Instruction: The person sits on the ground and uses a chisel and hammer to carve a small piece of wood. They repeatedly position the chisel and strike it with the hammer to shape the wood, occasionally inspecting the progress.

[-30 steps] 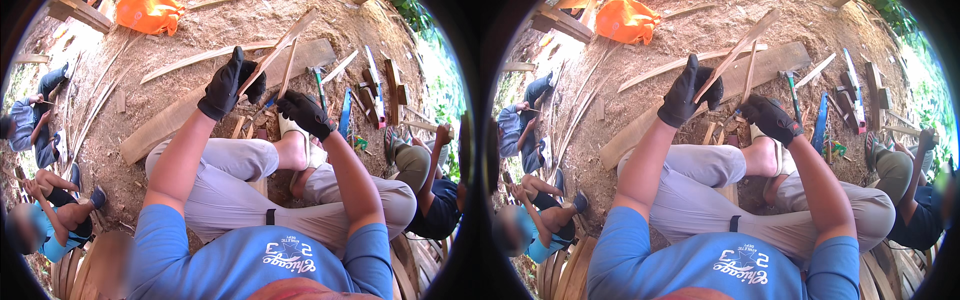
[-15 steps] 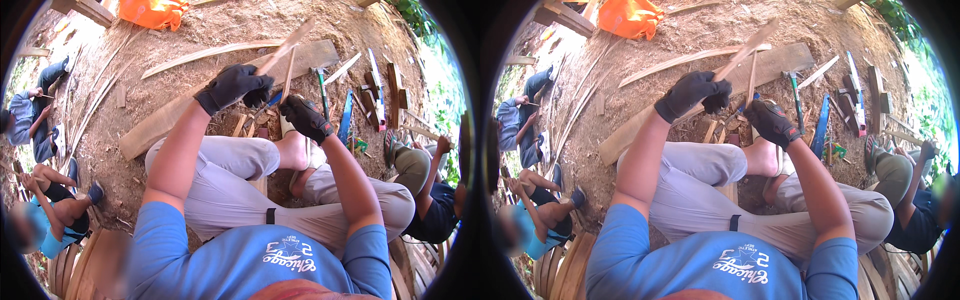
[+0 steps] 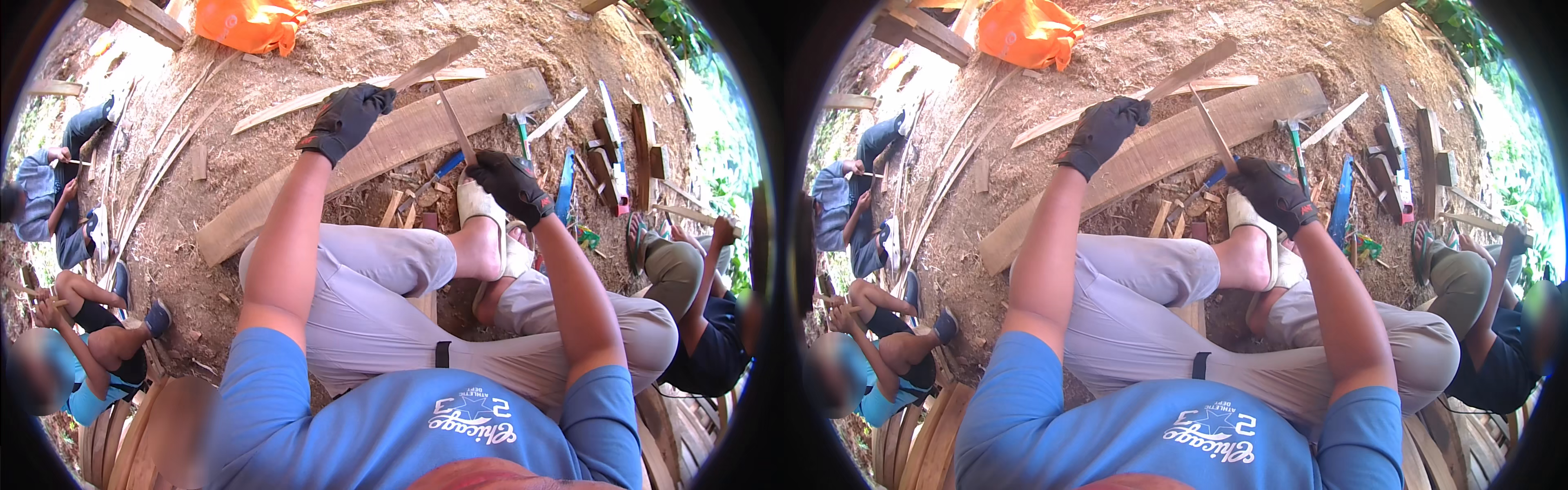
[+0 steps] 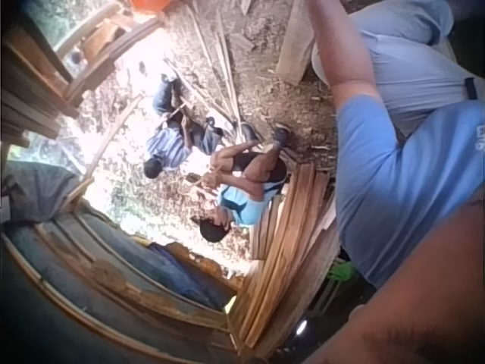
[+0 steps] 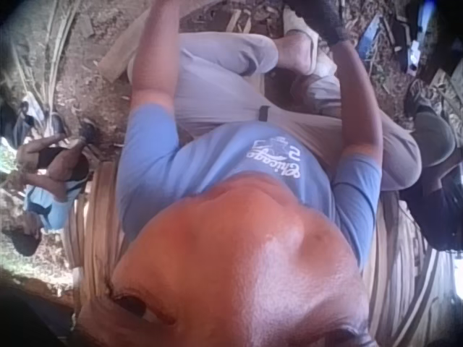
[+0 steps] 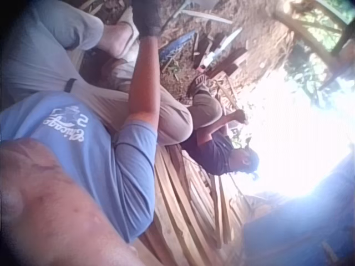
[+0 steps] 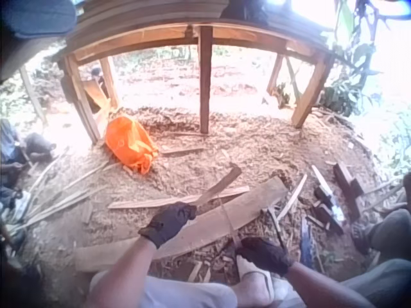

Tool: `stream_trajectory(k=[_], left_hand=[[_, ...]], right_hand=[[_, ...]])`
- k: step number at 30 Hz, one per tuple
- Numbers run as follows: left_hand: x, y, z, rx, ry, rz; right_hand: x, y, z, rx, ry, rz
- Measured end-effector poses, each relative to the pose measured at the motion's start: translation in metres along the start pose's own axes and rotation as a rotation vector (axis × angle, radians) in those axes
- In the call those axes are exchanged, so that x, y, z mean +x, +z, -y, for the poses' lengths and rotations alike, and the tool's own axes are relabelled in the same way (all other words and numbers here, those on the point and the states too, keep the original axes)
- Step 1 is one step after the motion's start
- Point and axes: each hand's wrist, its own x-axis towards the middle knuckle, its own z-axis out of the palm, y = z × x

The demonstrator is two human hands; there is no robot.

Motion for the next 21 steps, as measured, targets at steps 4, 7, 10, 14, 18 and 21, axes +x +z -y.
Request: stream_trajectory(k=[4, 7, 10, 14, 18, 21], left_hand=[[-0.005, -0.026, 0.003, 0.13, -0.047, 0.045], [-0.002, -0.048, 0.008, 0.237, -0.106, -0.032], [-0.014, -0.037, 0.015, -0.184, -0.149, 0.149], [-0.014, -0.009, 0.013, -0.23, -0.289, 0.539], [-0.014, 0.021, 0.011, -0.258, -0.295, 0.677], [-0.012, 0.028, 0.013, -0.38, -0.271, 0.729]], right_hand=[[-0.001, -0.02, -0.05, -0.655, -0.046, -0.215], [-0.011, -0.02, -0.114, -0.686, 0.208, -0.175], [-0.012, -0.014, -0.133, -0.661, 0.395, -0.053], [-0.012, -0.004, -0.127, -0.588, 0.387, -0.111], [0.005, -0.001, -0.098, -0.414, 0.162, -0.418], [-0.001, -0.003, -0.042, -0.552, -0.224, -0.605]])
